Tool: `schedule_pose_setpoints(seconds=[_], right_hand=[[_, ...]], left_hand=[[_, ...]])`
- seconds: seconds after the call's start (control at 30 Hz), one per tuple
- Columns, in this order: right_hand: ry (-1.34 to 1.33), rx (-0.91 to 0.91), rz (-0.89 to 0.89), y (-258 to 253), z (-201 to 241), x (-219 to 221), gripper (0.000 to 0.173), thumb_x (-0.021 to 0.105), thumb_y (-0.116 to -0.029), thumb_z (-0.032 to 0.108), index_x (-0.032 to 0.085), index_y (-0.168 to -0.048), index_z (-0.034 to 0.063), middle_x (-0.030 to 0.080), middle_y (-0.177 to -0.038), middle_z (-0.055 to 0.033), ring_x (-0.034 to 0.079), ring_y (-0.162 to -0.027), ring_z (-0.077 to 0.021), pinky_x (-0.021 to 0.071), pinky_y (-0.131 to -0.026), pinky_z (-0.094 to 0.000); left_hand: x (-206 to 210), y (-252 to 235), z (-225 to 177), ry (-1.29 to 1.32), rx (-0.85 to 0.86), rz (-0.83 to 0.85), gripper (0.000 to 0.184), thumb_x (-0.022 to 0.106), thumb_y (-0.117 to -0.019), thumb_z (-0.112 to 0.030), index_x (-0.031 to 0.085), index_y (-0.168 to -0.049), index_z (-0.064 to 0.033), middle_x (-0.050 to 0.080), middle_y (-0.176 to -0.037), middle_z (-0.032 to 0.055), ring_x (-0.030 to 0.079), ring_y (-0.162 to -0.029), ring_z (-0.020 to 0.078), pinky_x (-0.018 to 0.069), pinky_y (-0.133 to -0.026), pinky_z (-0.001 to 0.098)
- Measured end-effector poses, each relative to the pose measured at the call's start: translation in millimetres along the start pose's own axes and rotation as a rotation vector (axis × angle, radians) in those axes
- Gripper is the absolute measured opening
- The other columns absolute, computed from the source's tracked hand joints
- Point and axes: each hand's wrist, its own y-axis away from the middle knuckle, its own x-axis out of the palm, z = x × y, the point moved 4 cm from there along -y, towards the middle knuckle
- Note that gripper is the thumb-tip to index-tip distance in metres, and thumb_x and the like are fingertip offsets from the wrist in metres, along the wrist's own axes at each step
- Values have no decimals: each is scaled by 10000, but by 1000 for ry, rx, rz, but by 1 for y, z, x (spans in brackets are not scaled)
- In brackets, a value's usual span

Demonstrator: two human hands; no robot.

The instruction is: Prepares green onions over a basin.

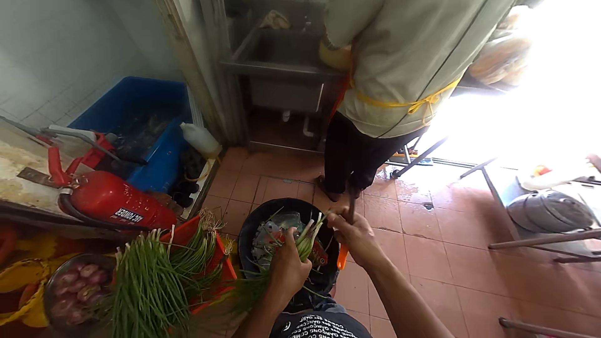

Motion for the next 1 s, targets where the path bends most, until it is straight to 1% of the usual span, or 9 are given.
schedule_pose_setpoints(seconds=[0.17,0.27,0.4,0.47,0.57,0.63,0.7,0.9,1.0], right_hand=[[-721,-158,-187,0,24,-57,368,293,-1097,270,643,-1051,165,747,-1134,-36,729,-899,-116,557,-610,-225],[-835,-262,-169,0,28,-93,387,331,-1034,259,638,-804,206,690,-803,22,649,-650,-60,504,-495,-195],[-210,-79,-172,1,-13,-68,127,446,-1008,168,561,-1060,158,664,-783,-1,601,-597,-82,469,-482,-221],[208,93,50,0,-33,-25,383,586,-983,175,555,-1349,65,717,-1130,-93,686,-883,-178,550,-683,-351],[401,97,190,-1,-48,25,418,632,-985,264,626,-1363,87,654,-1307,-114,688,-1094,-223,577,-957,-444],[202,82,162,9,-35,41,311,574,-1024,282,689,-1241,90,741,-1069,-49,707,-876,-135,589,-780,-335],[-5,112,226,17,-21,53,343,519,-1024,360,657,-1197,97,699,-867,6,533,-581,-38,440,-520,-213],[-176,189,190,20,-17,57,215,699,-969,248,640,-908,50,635,-716,-36,538,-559,-75,449,-521,-232],[-318,227,220,23,-23,55,195,690,-965,233,596,-934,65,615,-697,-42,515,-507,-69,437,-464,-212]], left_hand=[[-3,-12,36,322,-26,-44,669,712,-849,-166,442,-1459,-109,669,-1124,132,680,-961,230,572,-861,435],[-9,-9,50,676,-21,21,631,735,-810,-100,476,-1383,-53,658,-1023,119,685,-818,185,599,-726,353],[-24,3,44,1099,71,278,538,689,-809,1,493,-1310,10,627,-881,83,642,-674,167,588,-638,300],[-27,5,38,1144,142,396,594,679,-798,-1,462,-1351,-4,623,-880,63,634,-675,151,582,-645,292],[-28,7,32,1127,175,456,691,682,-787,-5,395,-1415,-16,617,-895,65,632,-684,150,578,-651,293],[-25,10,30,1072,147,454,708,683,-787,-12,348,-1410,-30,620,-912,64,642,-705,148,580,-657,290],[-21,11,30,1002,109,467,791,687,-785,-13,298,-1472,-46,612,-948,65,643,-724,143,579,-656,289],[-14,15,22,1154,163,340,703,586,-851,-4,283,-1486,-15,666,-1077,189,725,-819,288,645,-724,433],[-12,16,26,1243,218,276,618,537,-928,-43,302,-1497,12,644,-1218,218,714,-1001,319,632,-852,481]])
